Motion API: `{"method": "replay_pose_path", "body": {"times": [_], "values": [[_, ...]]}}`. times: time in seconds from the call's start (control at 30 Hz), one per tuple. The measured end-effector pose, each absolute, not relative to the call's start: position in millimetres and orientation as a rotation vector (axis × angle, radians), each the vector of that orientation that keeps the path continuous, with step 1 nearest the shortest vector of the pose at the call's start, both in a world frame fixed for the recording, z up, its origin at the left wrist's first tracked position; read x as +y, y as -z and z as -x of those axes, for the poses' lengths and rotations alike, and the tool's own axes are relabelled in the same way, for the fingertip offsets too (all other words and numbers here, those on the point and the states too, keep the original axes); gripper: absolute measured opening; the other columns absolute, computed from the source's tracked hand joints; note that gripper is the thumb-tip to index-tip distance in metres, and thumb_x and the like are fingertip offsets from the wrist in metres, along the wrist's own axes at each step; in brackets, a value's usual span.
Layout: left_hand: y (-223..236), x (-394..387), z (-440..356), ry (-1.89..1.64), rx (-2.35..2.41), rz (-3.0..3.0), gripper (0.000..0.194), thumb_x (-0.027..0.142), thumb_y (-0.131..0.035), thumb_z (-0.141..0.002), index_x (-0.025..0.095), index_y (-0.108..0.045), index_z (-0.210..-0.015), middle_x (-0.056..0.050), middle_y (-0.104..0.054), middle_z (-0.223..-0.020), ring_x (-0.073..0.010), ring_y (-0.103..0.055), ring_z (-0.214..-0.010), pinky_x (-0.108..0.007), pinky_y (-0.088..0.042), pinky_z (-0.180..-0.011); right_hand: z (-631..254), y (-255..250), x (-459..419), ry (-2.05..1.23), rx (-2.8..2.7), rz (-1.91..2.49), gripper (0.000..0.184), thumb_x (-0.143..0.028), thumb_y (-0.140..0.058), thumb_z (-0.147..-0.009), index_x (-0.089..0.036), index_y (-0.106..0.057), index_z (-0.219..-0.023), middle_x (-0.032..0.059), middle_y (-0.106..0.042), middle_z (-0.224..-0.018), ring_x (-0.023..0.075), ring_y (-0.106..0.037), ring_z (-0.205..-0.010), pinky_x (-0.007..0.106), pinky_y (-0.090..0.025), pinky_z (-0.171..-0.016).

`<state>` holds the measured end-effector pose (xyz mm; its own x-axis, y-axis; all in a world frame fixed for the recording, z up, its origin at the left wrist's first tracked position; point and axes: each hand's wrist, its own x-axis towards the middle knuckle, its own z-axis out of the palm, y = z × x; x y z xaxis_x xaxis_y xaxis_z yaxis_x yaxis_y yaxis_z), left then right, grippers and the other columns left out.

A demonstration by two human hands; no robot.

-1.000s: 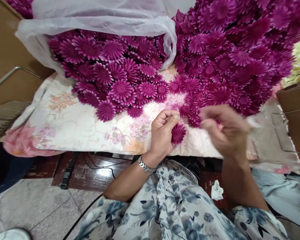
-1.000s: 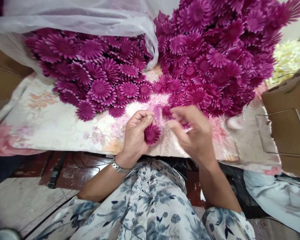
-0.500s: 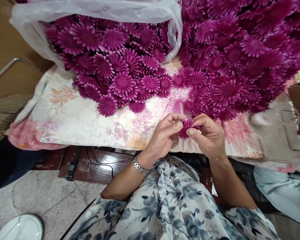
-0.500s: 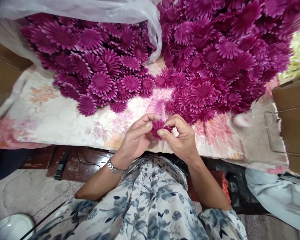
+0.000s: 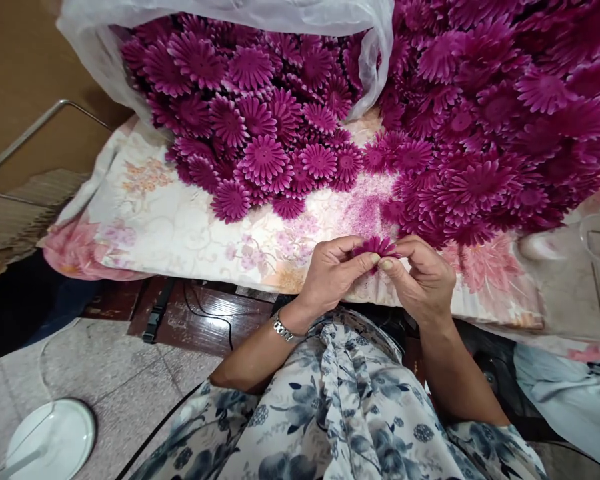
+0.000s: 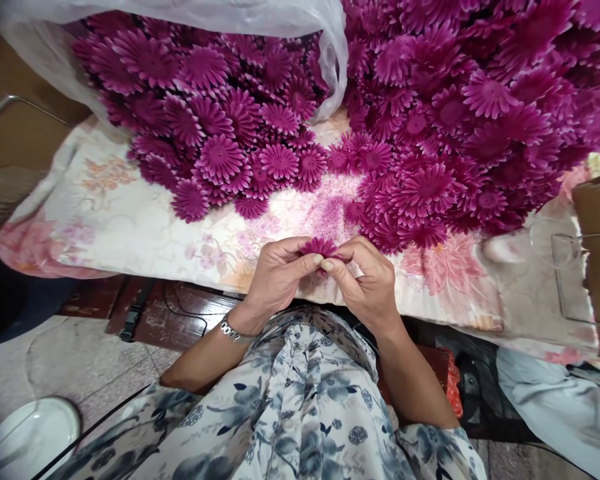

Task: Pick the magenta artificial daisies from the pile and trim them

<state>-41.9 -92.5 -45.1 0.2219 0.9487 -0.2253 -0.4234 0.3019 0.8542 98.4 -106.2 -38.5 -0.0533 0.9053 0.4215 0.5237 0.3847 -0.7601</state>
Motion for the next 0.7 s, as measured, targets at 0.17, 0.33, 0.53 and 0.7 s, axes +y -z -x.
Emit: {"method": "replay_pose_path", "body": {"times": [0.17, 0.33, 0.53, 0.7], "values": [[49.2, -94.8, 43.7, -1.155, 0.947, -0.9, 0.026, 0.033, -0.072, -0.071, 0.016, -0.057, -0.058, 0.004, -0.043, -0.056, -0.0064, -0.037, -0.054, -0.022, -0.031, -0.052, -100.1, 37.2, -106.9, -0.47, -1.755, 1.277, 0.005, -0.024, -0.064, -0.08, -0.02, -0.061, -0.078, -0.0011, -0.061, -0.071, 0.012, -0.057, -0.068, 0.026, -0.043, -0.062], [48.8, -95.4, 44.1, -1.163, 0.93, -0.882, 0.027, 0.037, -0.069, -0.074, 0.017, -0.055, -0.062, 0.004, -0.045, -0.055, -0.0066, -0.038, -0.052, -0.022, -0.03, -0.05, -103.4, 35.6, -109.4, -0.503, -1.731, 1.305, 0.01, -0.025, -0.055, -0.086, -0.021, -0.063, -0.081, 0.001, -0.063, -0.073, 0.0133, -0.058, -0.07, 0.028, -0.045, -0.064], [50.7, -94.4, 45.0, -1.133, 0.942, -0.938, 0.033, 0.041, -0.064, -0.078, 0.017, -0.052, -0.059, 0.004, -0.044, -0.052, -0.007, -0.039, -0.05, -0.022, -0.033, -0.048, -104.9, 36.5, -112.2, -0.491, -1.702, 1.325, 0.015, -0.027, -0.052, -0.088, -0.021, -0.064, -0.083, 0.0022, -0.063, -0.074, 0.0141, -0.058, -0.071, 0.029, -0.046, -0.065], [49.8, -93.4, 46.7, -1.149, 0.931, -0.995, 0.035, 0.041, -0.062, -0.079, 0.017, -0.052, -0.056, 0.004, -0.046, -0.05, -0.0071, -0.039, -0.048, -0.022, -0.032, -0.048, -104.1, 34.4, -112.6, -0.605, -1.634, 1.363, 0.017, -0.033, -0.053, -0.087, -0.02, -0.065, -0.085, 0.0022, -0.064, -0.076, 0.0139, -0.059, -0.071, 0.028, -0.047, -0.066]]}}
